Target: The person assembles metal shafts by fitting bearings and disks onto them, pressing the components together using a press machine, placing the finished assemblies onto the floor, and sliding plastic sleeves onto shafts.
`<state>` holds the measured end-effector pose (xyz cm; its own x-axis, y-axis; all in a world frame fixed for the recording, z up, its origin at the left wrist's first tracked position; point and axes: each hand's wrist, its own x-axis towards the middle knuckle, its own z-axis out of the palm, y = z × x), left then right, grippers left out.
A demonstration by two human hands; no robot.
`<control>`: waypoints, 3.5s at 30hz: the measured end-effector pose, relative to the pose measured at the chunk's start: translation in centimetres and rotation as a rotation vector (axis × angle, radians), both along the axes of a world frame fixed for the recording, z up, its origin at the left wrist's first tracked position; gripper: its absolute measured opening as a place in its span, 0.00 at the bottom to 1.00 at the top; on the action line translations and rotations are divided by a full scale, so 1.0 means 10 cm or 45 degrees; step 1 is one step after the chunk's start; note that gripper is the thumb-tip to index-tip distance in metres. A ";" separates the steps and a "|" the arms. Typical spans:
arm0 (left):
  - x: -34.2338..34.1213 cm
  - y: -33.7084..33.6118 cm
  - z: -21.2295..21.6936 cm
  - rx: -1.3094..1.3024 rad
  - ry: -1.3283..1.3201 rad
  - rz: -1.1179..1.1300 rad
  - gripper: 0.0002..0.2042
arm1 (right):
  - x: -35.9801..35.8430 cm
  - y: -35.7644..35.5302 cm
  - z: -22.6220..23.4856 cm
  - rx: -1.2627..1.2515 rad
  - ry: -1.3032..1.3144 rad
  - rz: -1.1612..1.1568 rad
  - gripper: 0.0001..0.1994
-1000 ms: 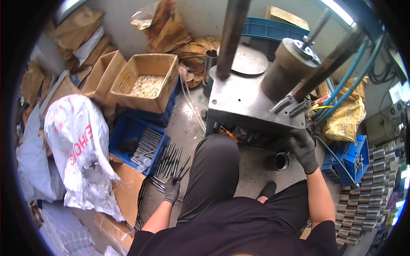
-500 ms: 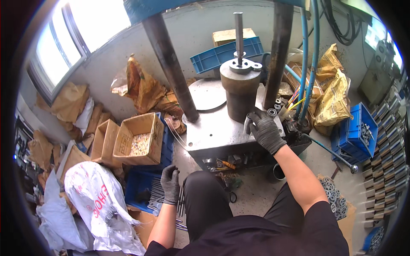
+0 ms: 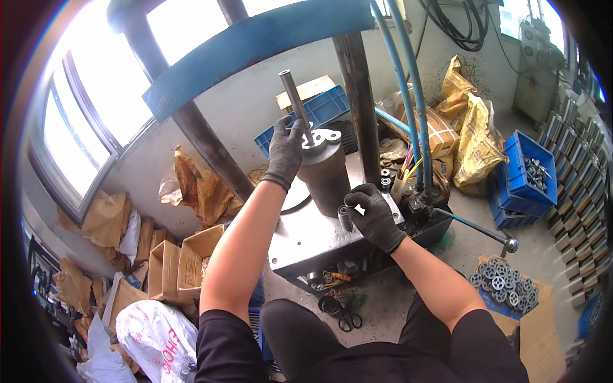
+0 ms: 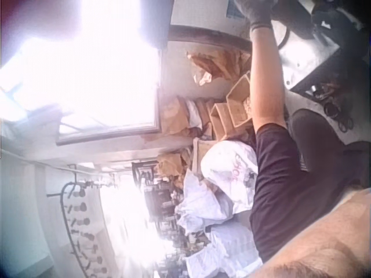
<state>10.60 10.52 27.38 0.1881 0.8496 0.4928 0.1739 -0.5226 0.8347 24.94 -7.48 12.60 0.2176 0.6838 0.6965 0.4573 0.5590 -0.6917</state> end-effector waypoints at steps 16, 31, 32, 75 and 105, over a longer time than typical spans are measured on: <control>0.32 0.20 -0.14 0.112 -0.168 0.153 0.11 | 0.35 0.59 0.81 -0.012 0.047 -0.137 0.10; 0.31 0.10 -0.08 0.051 0.286 0.283 0.15 | 0.34 1.25 1.08 -0.315 -0.588 -0.358 0.16; 0.33 0.08 -0.09 0.124 0.303 0.340 0.18 | 0.34 1.26 1.07 -0.299 -0.571 -0.361 0.16; 0.42 0.07 0.18 0.047 -0.718 -0.350 0.12 | 1.87 -2.66 1.34 -0.900 -1.421 -0.344 0.09; 0.52 -0.02 0.45 -0.069 -0.535 -0.216 0.08 | 2.40 -0.59 1.78 -0.342 -0.876 -1.061 0.17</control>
